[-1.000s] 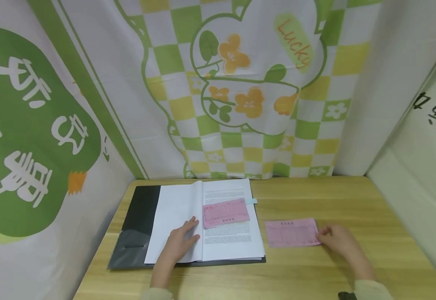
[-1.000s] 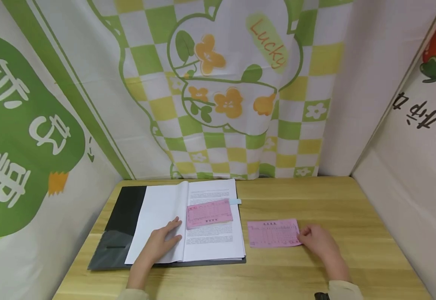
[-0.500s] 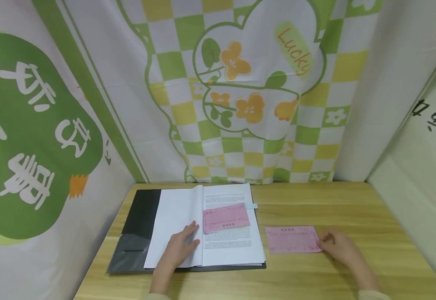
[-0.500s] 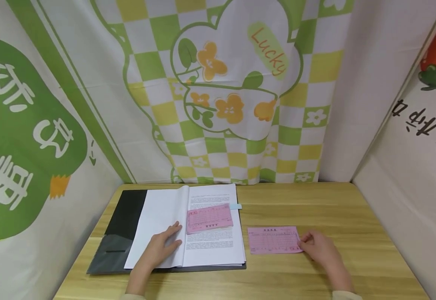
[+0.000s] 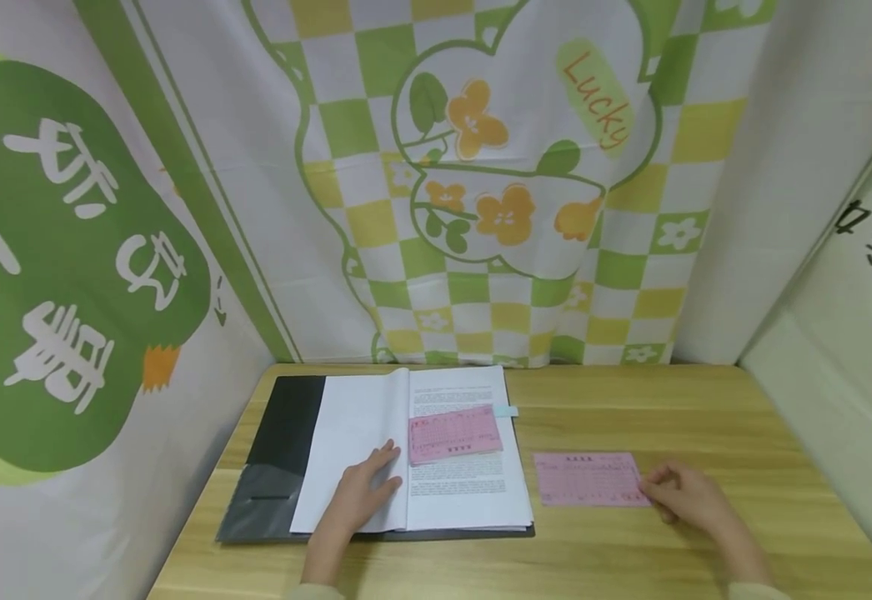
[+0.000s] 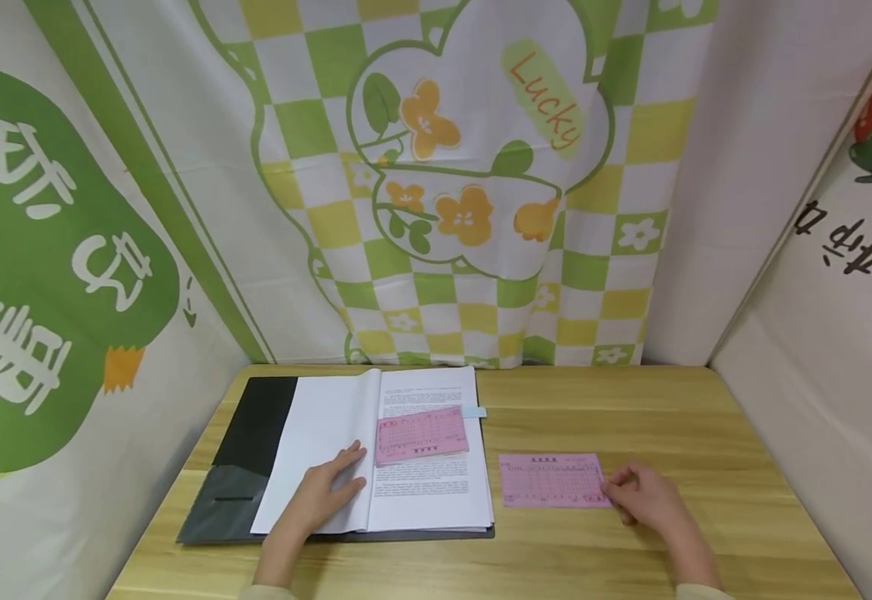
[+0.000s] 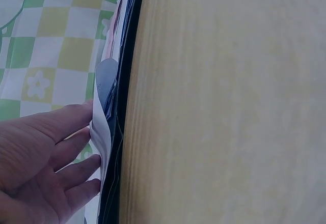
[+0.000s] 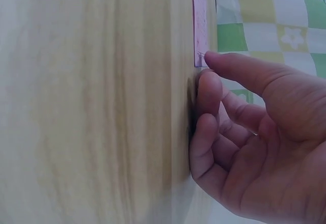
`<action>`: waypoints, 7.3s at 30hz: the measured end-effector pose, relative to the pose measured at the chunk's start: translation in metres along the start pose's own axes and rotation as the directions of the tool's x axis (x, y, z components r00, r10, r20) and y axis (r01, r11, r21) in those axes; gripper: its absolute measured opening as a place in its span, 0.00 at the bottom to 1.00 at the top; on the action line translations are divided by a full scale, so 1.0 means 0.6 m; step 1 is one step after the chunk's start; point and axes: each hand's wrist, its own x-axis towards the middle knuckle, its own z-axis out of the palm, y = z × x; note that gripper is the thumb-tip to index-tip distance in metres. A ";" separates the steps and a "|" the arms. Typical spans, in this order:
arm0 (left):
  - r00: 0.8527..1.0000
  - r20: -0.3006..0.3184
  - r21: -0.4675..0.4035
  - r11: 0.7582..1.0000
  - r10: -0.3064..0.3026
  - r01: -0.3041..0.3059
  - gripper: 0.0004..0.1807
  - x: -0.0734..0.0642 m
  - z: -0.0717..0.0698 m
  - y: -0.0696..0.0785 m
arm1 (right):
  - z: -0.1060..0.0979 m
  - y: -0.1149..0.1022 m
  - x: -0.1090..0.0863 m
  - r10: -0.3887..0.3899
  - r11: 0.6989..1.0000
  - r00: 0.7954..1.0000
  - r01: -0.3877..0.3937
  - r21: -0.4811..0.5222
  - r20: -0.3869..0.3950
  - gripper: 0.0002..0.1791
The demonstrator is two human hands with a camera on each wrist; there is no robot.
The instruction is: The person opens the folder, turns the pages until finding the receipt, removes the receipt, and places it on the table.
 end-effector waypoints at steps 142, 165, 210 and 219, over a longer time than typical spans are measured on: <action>0.999 0.033 -0.029 0.999 -0.013 0.014 0.29 0.008 -0.010 -0.004 | 0.233 -0.259 0.115 -0.137 0.982 0.990 0.140 0.125 -0.032 0.19; 1.000 0.031 -0.030 1.000 -0.001 0.002 0.29 0.006 -0.011 -0.005 | 0.249 -0.253 0.132 -0.071 0.975 0.994 0.086 0.206 -0.078 0.19; 1.000 0.012 -0.019 1.000 0.010 -0.010 0.28 0.009 -0.008 -0.008 | 0.231 -0.208 0.132 0.000 0.897 1.000 -0.005 0.442 0.012 0.14; 1.000 0.019 -0.022 1.000 -0.011 0.012 0.28 0.009 -0.006 -0.008 | 0.218 -0.204 0.121 0.021 0.870 0.999 -0.043 0.490 0.051 0.17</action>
